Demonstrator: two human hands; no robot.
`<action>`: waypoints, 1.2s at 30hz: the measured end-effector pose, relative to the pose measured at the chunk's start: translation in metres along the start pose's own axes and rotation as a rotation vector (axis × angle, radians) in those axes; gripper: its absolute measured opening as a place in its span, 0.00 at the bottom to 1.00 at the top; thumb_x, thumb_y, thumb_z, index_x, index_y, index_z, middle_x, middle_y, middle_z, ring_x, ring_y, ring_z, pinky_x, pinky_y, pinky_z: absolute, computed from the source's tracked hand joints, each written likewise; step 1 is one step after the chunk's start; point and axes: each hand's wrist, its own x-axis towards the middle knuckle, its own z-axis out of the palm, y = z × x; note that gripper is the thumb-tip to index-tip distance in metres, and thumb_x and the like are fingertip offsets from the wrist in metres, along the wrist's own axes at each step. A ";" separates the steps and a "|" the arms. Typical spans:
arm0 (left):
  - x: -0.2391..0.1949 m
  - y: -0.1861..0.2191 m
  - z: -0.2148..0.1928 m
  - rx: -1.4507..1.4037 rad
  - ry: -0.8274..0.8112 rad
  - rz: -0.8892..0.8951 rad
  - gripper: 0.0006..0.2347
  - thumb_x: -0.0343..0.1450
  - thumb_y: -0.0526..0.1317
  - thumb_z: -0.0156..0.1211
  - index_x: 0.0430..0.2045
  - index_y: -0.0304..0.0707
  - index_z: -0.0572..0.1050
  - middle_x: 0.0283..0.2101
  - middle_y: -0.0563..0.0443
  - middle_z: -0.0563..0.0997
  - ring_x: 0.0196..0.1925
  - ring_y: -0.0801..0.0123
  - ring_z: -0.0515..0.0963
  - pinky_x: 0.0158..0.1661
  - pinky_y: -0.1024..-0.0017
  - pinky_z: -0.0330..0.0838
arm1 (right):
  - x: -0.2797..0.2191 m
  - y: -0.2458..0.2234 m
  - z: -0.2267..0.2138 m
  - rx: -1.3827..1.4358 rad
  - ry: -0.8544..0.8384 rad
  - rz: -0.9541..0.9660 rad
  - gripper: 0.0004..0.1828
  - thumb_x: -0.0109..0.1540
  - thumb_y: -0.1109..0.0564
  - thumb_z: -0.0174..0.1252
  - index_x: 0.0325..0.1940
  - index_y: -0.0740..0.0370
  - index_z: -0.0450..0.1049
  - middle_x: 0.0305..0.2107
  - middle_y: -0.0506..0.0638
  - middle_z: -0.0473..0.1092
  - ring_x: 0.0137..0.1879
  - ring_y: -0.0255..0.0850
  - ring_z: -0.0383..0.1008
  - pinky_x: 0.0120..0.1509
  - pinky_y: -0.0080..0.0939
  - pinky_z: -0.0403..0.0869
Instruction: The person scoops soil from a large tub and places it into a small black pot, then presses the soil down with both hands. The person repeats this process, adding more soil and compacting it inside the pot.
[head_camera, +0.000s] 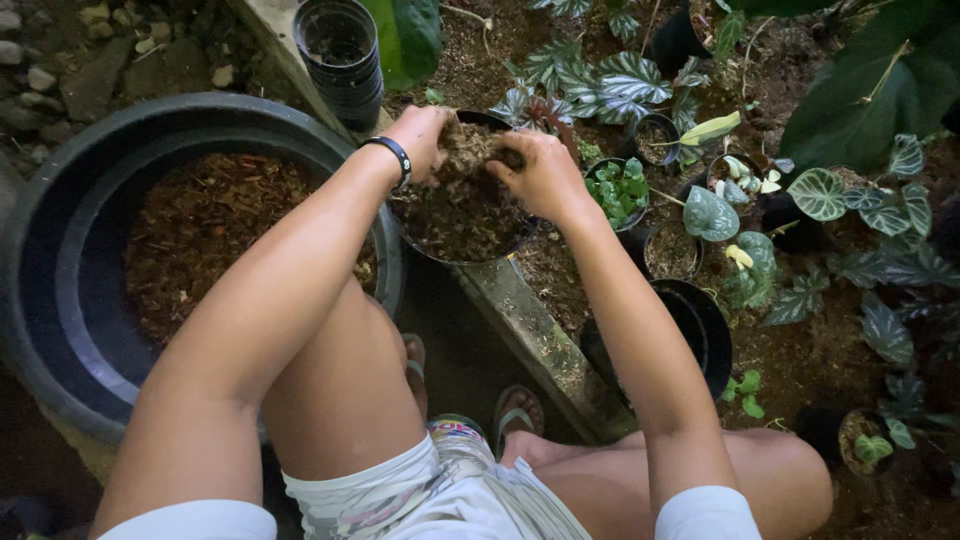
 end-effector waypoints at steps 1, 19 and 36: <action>-0.002 0.003 -0.006 0.002 0.009 0.002 0.21 0.61 0.34 0.72 0.49 0.38 0.77 0.44 0.35 0.83 0.47 0.49 0.84 0.48 0.59 0.78 | 0.000 0.000 0.000 -0.025 0.027 -0.047 0.15 0.61 0.54 0.68 0.51 0.58 0.80 0.45 0.60 0.77 0.49 0.53 0.78 0.55 0.49 0.75; 0.011 0.012 0.035 0.129 -0.248 -0.062 0.41 0.55 0.35 0.80 0.63 0.47 0.62 0.62 0.23 0.64 0.60 0.34 0.73 0.56 0.54 0.73 | -0.020 -0.015 0.016 -0.118 -0.390 0.156 0.65 0.46 0.54 0.76 0.81 0.49 0.46 0.59 0.64 0.63 0.60 0.58 0.69 0.65 0.50 0.70; 0.033 -0.017 0.037 0.009 -0.049 0.112 0.23 0.57 0.30 0.68 0.49 0.40 0.78 0.44 0.33 0.82 0.49 0.44 0.81 0.48 0.57 0.77 | -0.004 0.005 -0.003 0.172 -0.239 0.166 0.36 0.58 0.53 0.61 0.71 0.58 0.63 0.57 0.58 0.73 0.59 0.48 0.78 0.66 0.46 0.72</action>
